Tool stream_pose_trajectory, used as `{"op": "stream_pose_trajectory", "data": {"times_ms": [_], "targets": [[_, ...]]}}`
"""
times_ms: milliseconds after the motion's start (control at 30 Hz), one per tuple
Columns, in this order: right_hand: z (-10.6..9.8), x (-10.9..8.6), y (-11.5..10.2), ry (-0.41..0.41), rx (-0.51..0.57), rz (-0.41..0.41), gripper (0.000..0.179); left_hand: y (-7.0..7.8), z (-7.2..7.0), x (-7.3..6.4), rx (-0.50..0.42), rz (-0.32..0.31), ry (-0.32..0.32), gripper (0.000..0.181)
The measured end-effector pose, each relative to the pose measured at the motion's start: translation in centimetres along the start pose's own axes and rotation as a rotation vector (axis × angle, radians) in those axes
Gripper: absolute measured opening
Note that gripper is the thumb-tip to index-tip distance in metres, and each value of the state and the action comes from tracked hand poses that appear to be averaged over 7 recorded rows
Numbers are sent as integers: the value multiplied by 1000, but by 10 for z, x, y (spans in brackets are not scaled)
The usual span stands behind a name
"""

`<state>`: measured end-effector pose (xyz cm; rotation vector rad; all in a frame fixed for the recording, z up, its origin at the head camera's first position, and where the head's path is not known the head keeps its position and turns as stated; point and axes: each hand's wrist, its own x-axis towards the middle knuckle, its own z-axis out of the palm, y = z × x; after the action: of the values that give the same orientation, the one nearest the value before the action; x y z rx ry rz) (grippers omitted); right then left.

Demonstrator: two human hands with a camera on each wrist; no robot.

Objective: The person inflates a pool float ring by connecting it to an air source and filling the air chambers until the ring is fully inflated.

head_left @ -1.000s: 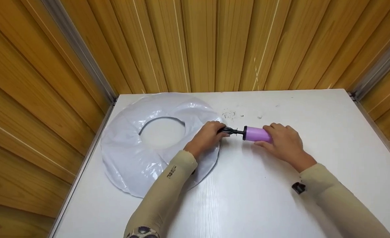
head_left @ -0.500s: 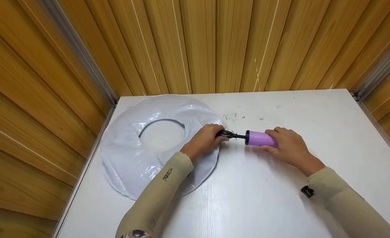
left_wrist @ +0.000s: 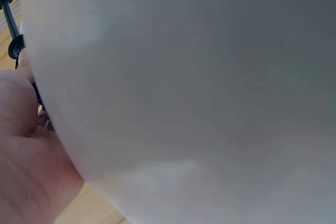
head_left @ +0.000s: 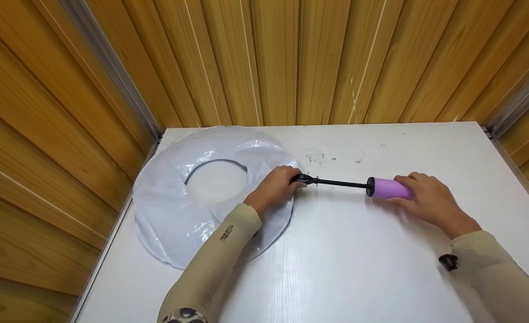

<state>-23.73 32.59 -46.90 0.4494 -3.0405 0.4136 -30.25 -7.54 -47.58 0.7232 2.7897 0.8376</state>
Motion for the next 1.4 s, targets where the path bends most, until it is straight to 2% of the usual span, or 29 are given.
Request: {"op": "stream_pose_trajectory", "data": {"times_ms": [67,233,333,467,567,767,867,1067,1233,1300,1400], "targets": [[4,2,-12,19,-17,-27,60,2,2,0,-23,9,-14,23],[13,17,-56,142,-69,-136,54,14,7,1,-73,61,-35,24],[14,28,-73,161,-73,-143,53,20,8,5,-37,69,-7,24],[18,35,-80,136,-32,-100,55,26,9,9,67,97,19,25],[24,34,-76,149,-10,-91,56,28,12,9,120,117,27,27],[29,32,-63,205,-22,-172,52,21,14,5,115,105,37,28],[27,29,-54,180,-14,-174,51,17,12,4,120,106,34,28],[15,17,-27,78,-3,-141,53,13,5,7,103,96,26,27],[6,6,-2,65,-20,-150,57,4,-1,6,125,64,39,27],[6,2,0,88,-36,-157,56,3,-1,5,119,51,32,27],[11,5,-16,134,-65,-186,54,7,0,5,66,55,-2,27]]}}
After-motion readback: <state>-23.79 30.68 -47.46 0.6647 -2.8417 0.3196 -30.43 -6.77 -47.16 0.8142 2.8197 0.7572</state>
